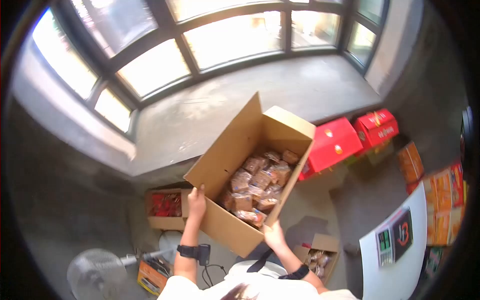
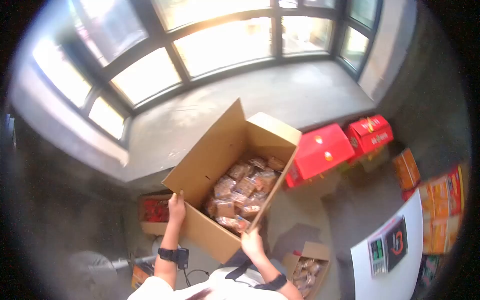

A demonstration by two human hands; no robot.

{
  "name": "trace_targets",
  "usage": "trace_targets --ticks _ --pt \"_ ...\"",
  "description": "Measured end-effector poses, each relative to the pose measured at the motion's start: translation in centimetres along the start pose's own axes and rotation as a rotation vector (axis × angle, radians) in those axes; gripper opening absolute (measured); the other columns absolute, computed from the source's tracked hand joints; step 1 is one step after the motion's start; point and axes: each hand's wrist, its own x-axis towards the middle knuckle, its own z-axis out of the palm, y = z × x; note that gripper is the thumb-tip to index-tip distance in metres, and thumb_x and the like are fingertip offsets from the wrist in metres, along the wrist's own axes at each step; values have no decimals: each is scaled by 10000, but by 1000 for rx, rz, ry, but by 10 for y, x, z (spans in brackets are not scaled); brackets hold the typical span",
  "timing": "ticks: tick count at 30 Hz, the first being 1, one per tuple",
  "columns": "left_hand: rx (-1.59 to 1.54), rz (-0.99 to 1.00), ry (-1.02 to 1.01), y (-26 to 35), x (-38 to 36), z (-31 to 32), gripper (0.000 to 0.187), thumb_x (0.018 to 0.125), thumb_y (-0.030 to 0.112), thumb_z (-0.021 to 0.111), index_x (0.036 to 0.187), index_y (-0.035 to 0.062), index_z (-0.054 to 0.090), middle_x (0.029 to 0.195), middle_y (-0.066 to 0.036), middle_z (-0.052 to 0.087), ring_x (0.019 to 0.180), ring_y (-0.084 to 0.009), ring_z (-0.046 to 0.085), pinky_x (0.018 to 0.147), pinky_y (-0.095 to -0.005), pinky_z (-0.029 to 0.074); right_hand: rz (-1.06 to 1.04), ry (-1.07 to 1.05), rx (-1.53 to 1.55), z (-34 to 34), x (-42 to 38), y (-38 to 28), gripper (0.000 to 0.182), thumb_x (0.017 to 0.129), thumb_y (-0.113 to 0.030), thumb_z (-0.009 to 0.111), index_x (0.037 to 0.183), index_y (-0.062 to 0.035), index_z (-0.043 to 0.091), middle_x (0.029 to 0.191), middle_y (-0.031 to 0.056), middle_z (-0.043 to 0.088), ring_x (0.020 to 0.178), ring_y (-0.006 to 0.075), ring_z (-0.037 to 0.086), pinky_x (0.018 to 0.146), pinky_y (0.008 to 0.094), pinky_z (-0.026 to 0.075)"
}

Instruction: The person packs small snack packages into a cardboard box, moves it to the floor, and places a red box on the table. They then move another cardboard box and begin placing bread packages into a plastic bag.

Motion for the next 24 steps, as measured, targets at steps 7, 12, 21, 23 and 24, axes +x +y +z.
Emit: trace_targets --ticks 7,12,21,23,24 --pt "135 -221 -289 -74 89 20 248 907 165 466 957 -64 546 894 -141 608 810 -155 517 744 -296 418 183 -13 107 67 57 -23 732 814 -259 482 1285 92 44 711 267 583 693 397 596 621 444 477" --pt "288 -174 -481 -104 129 1 280 891 158 495 1082 -44 525 1014 -155 604 938 -177 551 827 -289 409 186 -186 343 117 73 -22 884 837 -390 537 1303 72 -54 1226 300 393 1132 346 436 925 343 369" --pt "763 -227 -647 -102 164 -36 489 809 381 581 956 -85 578 912 -228 617 854 -312 600 761 -368 449 250 -525 402 106 90 -15 1134 760 -629 493 1258 197 -105 1333 392 97 1281 380 196 1047 319 203" --pt "899 -251 -661 -73 176 -30 477 859 359 511 1006 -94 550 948 -224 608 881 -328 580 785 -368 439 219 -558 392 109 87 5 1110 764 -627 488 1293 134 -124 1376 333 60 1279 375 209 1024 357 265" --pt "737 -261 -583 -85 179 -30 474 870 348 496 1062 -84 518 994 -228 588 923 -332 562 814 -367 428 361 -591 521 75 73 -13 1053 774 -605 495 1342 14 -140 1416 256 29 1262 358 268 948 432 367"
